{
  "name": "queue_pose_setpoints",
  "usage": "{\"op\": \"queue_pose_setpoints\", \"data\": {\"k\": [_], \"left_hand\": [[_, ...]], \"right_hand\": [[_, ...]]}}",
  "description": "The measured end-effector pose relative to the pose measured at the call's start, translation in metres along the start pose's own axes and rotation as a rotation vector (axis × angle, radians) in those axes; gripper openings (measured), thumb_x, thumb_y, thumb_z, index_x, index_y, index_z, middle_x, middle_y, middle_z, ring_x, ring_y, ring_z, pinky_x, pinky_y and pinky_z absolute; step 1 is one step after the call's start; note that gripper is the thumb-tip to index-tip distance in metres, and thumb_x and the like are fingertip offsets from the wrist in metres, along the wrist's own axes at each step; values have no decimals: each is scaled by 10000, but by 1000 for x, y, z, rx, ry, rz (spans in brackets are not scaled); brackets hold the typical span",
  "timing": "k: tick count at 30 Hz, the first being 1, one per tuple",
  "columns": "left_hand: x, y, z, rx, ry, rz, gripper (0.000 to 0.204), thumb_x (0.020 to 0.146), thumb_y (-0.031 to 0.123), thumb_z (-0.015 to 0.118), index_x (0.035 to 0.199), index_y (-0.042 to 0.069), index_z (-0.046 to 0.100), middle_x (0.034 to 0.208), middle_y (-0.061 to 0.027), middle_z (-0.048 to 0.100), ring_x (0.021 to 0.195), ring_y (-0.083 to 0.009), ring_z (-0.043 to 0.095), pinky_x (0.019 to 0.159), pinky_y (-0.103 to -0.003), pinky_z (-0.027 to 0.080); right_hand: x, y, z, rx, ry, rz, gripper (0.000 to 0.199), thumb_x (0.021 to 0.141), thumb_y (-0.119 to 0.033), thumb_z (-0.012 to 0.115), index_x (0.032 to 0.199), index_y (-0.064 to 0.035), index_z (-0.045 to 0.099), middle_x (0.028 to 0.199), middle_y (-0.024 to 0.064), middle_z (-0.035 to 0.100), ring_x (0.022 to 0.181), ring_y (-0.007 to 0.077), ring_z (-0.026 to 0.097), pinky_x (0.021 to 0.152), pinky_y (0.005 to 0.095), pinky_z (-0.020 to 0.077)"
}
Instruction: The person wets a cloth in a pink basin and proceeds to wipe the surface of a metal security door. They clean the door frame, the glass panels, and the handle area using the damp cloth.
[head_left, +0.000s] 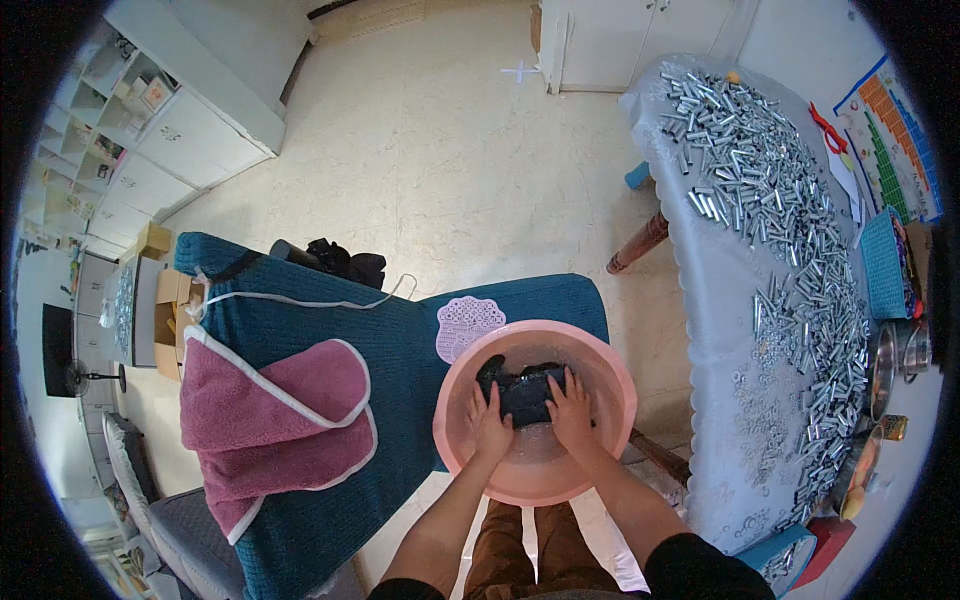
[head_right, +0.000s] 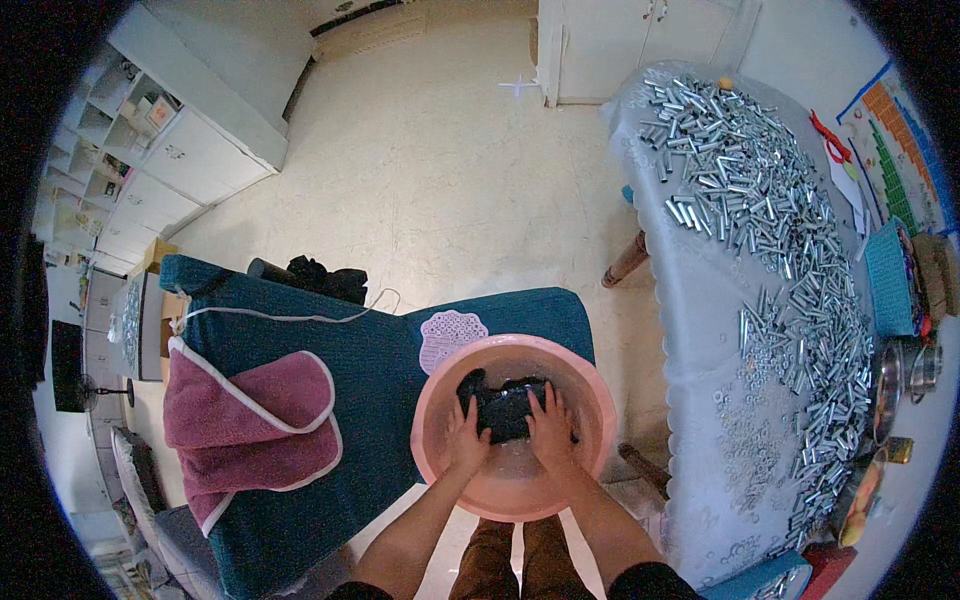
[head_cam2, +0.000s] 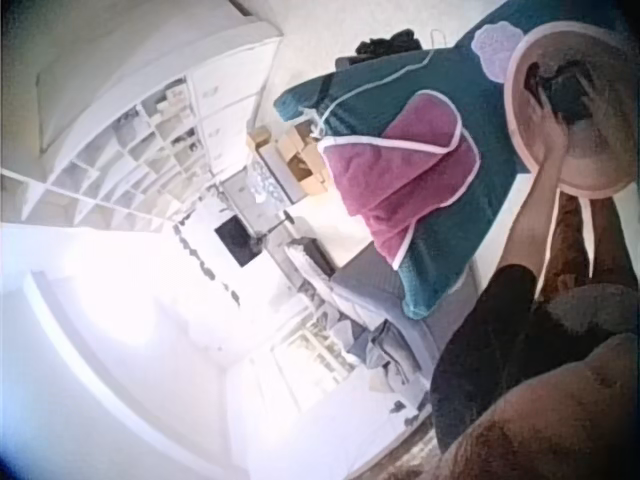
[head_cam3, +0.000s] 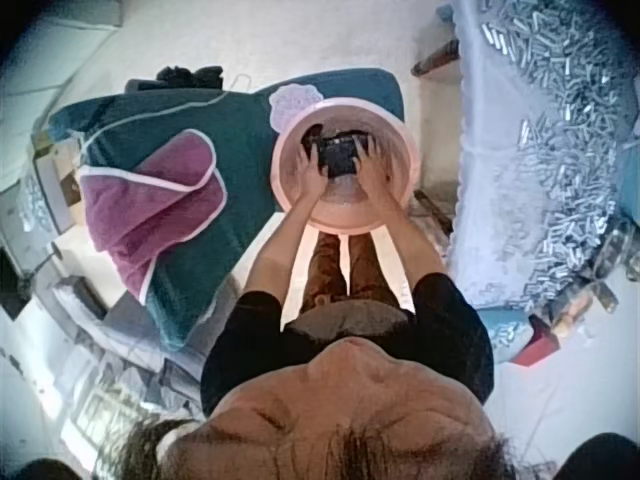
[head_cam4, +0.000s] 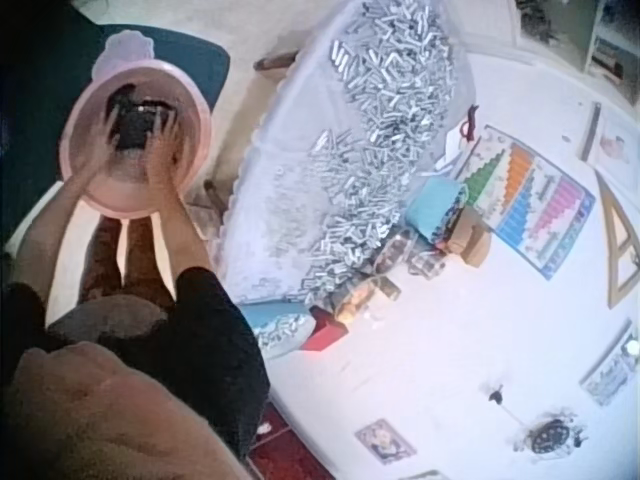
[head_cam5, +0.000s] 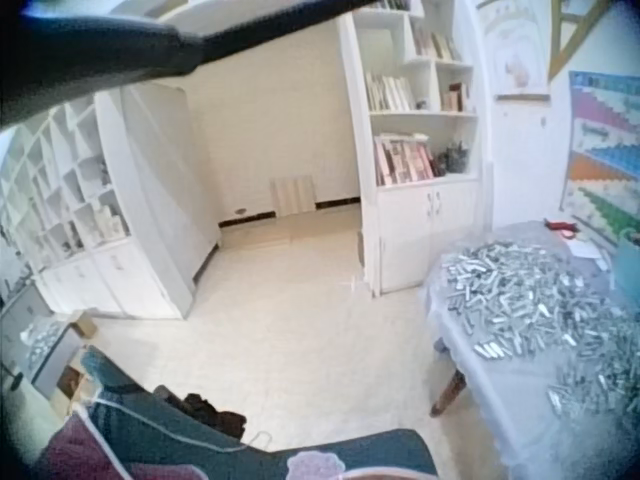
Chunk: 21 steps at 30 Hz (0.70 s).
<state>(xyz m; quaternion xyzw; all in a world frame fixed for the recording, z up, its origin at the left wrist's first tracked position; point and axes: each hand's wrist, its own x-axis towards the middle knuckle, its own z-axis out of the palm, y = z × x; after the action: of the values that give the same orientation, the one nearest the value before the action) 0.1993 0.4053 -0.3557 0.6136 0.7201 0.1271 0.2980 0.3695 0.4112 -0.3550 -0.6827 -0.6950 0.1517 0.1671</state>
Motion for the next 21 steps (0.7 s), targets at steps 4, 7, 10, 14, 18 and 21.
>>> {"op": "queue_pose_setpoints", "data": {"k": [4, 7, 10, 14, 18, 21], "left_hand": [[14, -25, 31, 31, -324, -103, 696, 770, 272, 665, 1366, 89, 355, 1421, -253, 246, 1282, -414, 295, 1054, -458, 265], [16, -59, 65, -488, -265, -269, 688, 814, 389, 630, 1377, 117, 343, 1355, -229, 378, 1210, -356, 421, 1002, -415, 344], [15, -49, 65, -870, -271, -524, 680, 837, 461, 589, 1372, 113, 352, 1280, -184, 473, 1143, -307, 484, 963, -382, 386], [22, 15, 7, -1378, -381, -914, 485, 878, 487, 521, 1145, 84, 545, 997, -75, 592, 886, -197, 582, 759, -317, 490], [23, 28, -7, -1709, -379, -864, 450, 886, 508, 484, 1038, 99, 591, 923, -58, 589, 818, -175, 579, 688, -317, 500], [20, 13, 15, -1725, -410, -847, 451, 885, 509, 484, 1035, 98, 593, 921, -58, 589, 816, -180, 580, 692, -320, 500]], "right_hand": [[9, 13, 48, -77, -187, -20, 347, 795, -67, 552, 1142, -78, 568, 1244, 190, 462, 1105, 392, 464, 924, 454, 401], [16, 13, 47, 189, -215, 337, 411, 710, -74, 630, 1117, -70, 575, 1114, 187, 547, 1002, 378, 534, 863, 449, 440], [9, 14, 64, 504, -121, 489, 372, 709, -130, 689, 1049, -16, 589, 898, 152, 608, 851, 301, 596, 788, 380, 467], [-5, -27, 37, 898, -419, 434, 269, 742, -198, 732, 859, 14, 615, 846, 90, 576, 844, 186, 570, 774, 296, 449], [-22, -78, -18, 1108, -266, 211, 241, 750, -181, 732, 822, 3, 593, 904, 66, 551, 862, 160, 543, 744, 267, 437], [-10, -95, -44, 927, -300, 235, 249, 781, -213, 691, 808, 5, 574, 779, 137, 589, 724, 249, 595, 662, 323, 466]]}}
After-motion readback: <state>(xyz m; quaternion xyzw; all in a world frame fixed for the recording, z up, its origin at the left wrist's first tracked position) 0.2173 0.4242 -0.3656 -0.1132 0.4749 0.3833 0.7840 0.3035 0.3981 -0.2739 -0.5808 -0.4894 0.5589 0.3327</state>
